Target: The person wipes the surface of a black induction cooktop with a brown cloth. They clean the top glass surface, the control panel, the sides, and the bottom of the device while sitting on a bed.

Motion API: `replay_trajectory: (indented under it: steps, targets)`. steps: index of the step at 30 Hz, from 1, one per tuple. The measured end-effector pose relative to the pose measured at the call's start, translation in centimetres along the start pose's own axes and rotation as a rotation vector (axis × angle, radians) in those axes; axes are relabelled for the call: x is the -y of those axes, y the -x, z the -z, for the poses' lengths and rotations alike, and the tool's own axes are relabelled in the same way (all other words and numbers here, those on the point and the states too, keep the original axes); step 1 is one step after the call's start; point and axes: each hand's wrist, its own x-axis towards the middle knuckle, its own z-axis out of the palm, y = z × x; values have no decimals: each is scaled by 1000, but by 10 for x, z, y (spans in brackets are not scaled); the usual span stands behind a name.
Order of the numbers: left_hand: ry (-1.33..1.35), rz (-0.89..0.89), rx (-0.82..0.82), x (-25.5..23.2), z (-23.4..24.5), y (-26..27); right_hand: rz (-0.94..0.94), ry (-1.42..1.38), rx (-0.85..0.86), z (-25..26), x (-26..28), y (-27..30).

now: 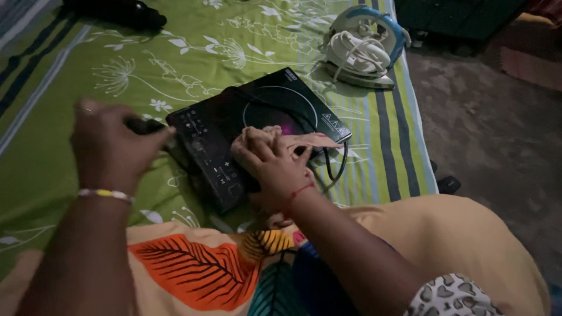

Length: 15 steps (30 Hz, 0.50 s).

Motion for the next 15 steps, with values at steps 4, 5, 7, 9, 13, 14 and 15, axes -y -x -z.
replay_trajectory:
  steps: [4,5,7,9,13,14,15]
  targets:
    - [63,-7,113,-49,17,48,282,-248,-513,-21,24,-5]
    - [49,-69,101,-60,18,63,398,-468,-502,-33,28,-5]
    - [22,-188,82,-71,21,89,467,-871,-345,-58,35,-8]
    - [96,-176,92,-69,21,92,359,-1219,-49,-78,36,-13]
    - [561,-181,79,-55,4,86,334,-1552,-102,-77,32,-4]
    - [683,-204,169,-51,-3,86,238,-1579,-69,-65,29,1]
    - [806,-230,262,-49,-11,84,139,-1603,-40,-48,26,8]
